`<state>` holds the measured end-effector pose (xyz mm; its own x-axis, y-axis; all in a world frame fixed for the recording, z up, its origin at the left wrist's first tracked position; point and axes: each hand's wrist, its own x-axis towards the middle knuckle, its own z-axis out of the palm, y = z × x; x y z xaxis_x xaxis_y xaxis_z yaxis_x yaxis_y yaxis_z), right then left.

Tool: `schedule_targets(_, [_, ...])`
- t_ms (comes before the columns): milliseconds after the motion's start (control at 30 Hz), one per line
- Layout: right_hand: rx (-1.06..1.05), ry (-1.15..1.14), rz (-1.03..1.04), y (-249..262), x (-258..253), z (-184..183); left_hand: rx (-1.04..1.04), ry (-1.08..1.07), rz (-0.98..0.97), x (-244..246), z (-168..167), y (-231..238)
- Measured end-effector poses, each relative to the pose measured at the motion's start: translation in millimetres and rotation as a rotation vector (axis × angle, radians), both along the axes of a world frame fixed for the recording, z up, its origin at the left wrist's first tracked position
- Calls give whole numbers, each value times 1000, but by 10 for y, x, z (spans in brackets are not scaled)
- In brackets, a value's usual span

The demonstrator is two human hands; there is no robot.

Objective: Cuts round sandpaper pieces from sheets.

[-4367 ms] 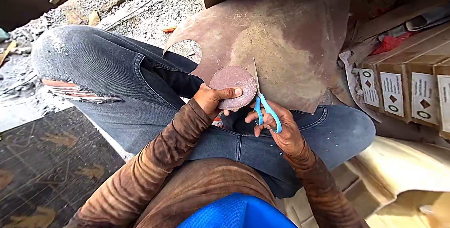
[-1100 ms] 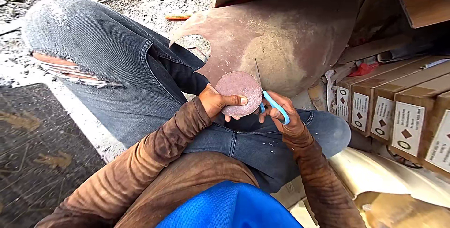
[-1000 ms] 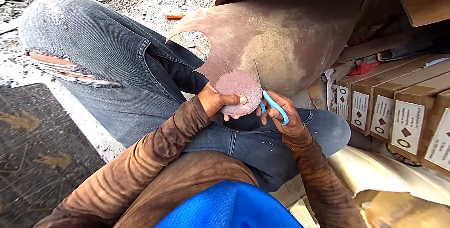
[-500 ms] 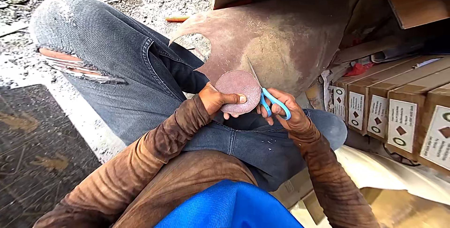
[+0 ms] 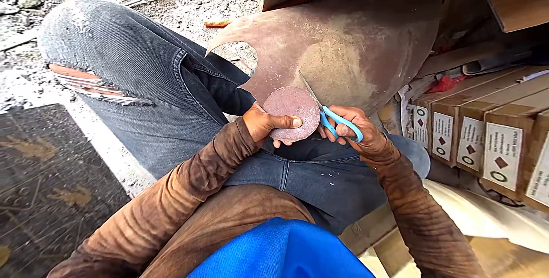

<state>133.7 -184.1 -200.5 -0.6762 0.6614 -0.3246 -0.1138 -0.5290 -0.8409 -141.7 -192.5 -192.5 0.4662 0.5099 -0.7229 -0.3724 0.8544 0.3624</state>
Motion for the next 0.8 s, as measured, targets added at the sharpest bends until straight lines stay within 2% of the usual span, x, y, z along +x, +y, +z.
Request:
schedule_targets(133, [18,3,-44,-35,35,-120,4,-5,30,22,-10,-14])
schedule_targets(333, [38,62,-50,-100,60,-163,-2,-7,-27,36,24,-25])
schedule_targets(700, [162,-9,126,155,106,31,75,-20,-45,28,39,-57])
schedule_targets(800, [138,-36,109,179,95,66,68,-8,-27,46,38,-58])
